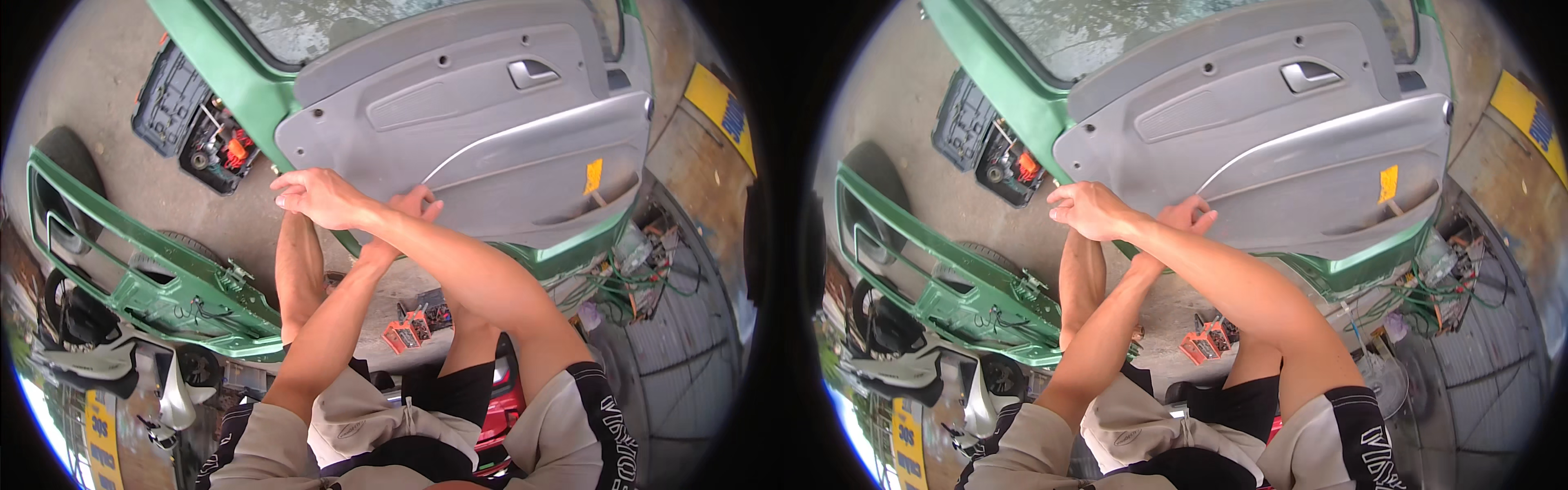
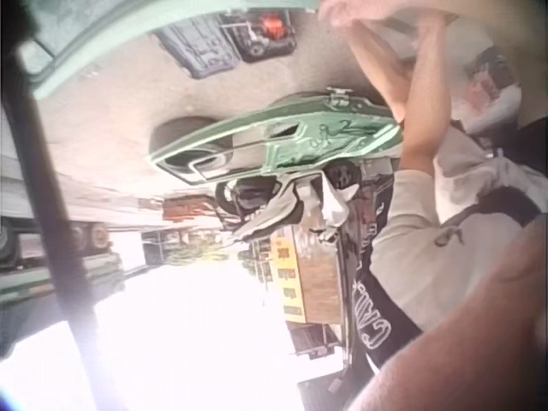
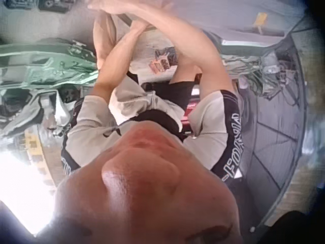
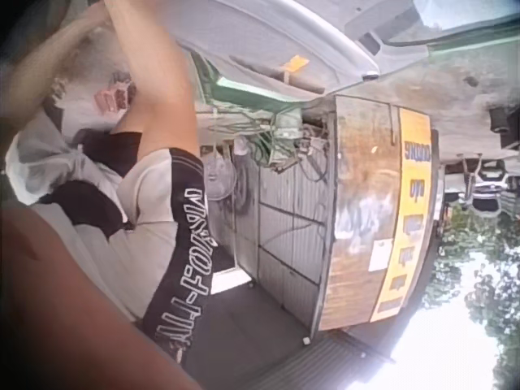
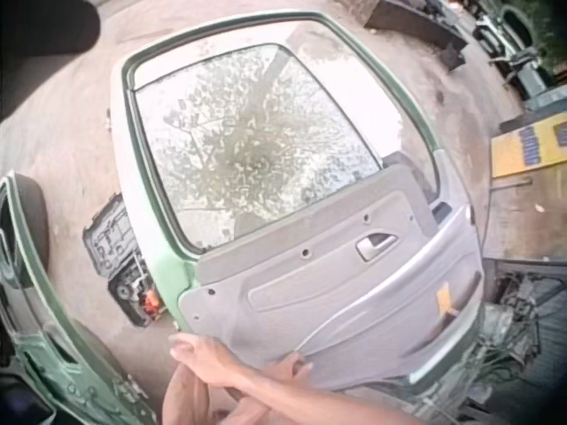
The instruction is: The person unscrews and removes components from a green car door panel using a screwdriver. They remove a silver trim piece and then detach the inner plastic panel from the door frame by hand.
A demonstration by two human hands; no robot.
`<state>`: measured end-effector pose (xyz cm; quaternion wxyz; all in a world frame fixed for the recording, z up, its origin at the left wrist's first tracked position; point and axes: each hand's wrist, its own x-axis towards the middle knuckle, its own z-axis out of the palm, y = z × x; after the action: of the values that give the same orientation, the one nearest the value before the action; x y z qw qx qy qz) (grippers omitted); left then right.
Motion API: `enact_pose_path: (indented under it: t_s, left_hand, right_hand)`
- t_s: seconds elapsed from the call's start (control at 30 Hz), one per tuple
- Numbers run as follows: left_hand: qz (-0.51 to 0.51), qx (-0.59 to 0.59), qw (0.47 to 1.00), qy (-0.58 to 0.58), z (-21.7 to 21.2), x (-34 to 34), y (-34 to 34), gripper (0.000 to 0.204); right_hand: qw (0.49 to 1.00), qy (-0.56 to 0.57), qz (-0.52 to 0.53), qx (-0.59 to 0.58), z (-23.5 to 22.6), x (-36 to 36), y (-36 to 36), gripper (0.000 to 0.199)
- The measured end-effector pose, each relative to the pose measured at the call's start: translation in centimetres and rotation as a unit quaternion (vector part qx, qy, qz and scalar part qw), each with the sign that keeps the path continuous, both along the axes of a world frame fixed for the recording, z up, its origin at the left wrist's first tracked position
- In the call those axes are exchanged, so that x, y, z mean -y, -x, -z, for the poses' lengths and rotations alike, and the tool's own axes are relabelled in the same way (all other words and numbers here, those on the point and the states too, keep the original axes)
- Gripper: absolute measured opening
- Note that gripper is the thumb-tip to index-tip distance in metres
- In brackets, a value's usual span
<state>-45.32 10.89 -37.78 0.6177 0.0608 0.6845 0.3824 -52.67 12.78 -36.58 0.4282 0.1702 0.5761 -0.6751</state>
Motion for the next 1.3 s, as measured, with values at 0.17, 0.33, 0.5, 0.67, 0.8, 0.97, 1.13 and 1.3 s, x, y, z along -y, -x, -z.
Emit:
enact_pose_path:
  t_s: [0.17, 0.33, 0.5, 0.67, 0.8, 0.97, 1.13, 1.3]
  left_hand:
    - [-0.039, -0.242, 0.969, -0.029, 1.1, -0.1, -0.9, 0.025]
    - [-0.11, -0.172, 0.977, 0.066, -1.8, -4.4, 0.4, 0.017]
    - [-0.062, -0.283, 0.957, 0.001, -1.0, -5.1, -1.2, 0.017]
    - [0.046, -0.265, 0.963, 0.002, -1.7, -5.5, -2.9, 0.019]
    - [0.113, -0.194, 0.974, -0.028, -1.8, -6.8, -4.6, 0.019]
    - [0.162, -0.071, 0.981, -0.075, -1.4, -6.6, -7.1, 0.018]
    - [0.144, -0.032, 0.987, -0.057, -1.5, -9.5, -7.7, 0.024]
    - [0.19, -0.147, 0.953, -0.186, -1.7, -24.2, -16.3, 0.033]
  right_hand:
    - [0.892, 0.056, 0.436, 0.101, -4.0, -11.7, -7.0, 0.022]
    - [0.707, -0.267, 0.632, 0.172, -3.0, -15.6, -22.9, 0.015]
    - [0.54, -0.394, 0.691, 0.274, -0.3, -16.0, -35.2, 0.028]
    - [0.559, -0.558, 0.553, 0.265, 0.8, -22.5, -39.6, 0.06]
    - [0.576, -0.556, 0.534, 0.273, 0.2, -28.3, -36.1, 0.069]
    - [0.556, -0.389, 0.713, 0.173, -0.1, -23.9, -37.3, 0.053]
    - [0.511, -0.323, 0.772, 0.197, 0.8, -20.3, -37.8, 0.036]
    - [0.362, -0.279, 0.87, 0.184, 1.5, -20.7, -39.8, 0.044]
